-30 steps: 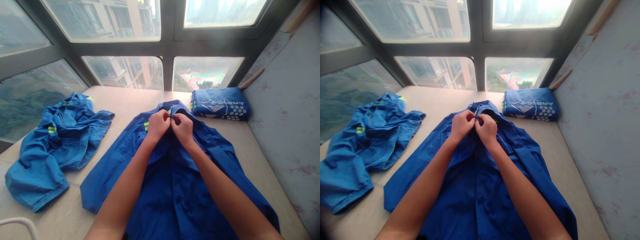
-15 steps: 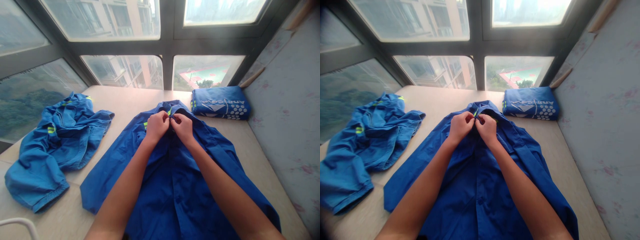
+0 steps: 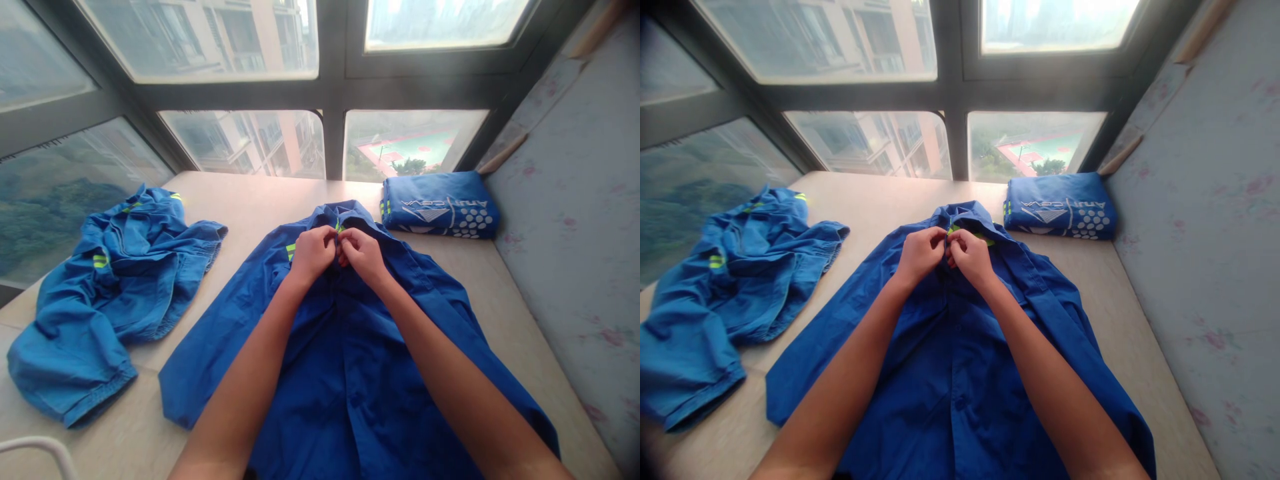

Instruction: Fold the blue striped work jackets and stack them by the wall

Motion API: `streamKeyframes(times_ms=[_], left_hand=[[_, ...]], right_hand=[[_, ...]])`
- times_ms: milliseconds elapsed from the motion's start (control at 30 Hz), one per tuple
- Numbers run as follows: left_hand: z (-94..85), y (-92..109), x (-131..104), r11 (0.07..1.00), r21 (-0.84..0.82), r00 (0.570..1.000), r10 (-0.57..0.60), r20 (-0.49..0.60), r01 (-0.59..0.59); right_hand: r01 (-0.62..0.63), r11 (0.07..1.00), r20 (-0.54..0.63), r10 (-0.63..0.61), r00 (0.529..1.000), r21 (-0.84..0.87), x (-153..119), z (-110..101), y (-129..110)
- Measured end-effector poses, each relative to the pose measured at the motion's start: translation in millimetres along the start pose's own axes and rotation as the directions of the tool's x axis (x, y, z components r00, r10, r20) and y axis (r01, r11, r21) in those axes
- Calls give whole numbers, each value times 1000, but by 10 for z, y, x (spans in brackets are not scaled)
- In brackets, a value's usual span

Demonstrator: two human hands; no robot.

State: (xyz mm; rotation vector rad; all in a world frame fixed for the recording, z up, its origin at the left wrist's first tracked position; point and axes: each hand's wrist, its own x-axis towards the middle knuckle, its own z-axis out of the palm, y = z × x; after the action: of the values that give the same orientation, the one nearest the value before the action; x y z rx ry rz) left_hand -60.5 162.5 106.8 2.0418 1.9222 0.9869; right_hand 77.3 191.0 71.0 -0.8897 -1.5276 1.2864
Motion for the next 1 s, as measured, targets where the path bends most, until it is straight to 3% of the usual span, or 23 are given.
streamKeyframes(times_ms=[133,267,500,767,1000], left_hand=[[-3,-99,-16,979,-202,999,-22,43,30],[-4,-129,-22,959,-280,999,-44,33,51],[58,-125,-23,922,-381,998,-58,34,67],[102,-143,-38,871,-477,993,-114,39,119],[171,-143,-52,834,-531,987,-159,25,148]], right_hand=[[-7,998,-13,6,1000,-60,-9,-28,-1],[-17,999,-22,16,1000,-50,-18,-57,13],[151,960,-61,-170,984,-237,-35,-84,18],[193,857,-34,-237,971,-478,-43,-95,10],[173,896,-14,-196,980,-409,-42,-73,12]])
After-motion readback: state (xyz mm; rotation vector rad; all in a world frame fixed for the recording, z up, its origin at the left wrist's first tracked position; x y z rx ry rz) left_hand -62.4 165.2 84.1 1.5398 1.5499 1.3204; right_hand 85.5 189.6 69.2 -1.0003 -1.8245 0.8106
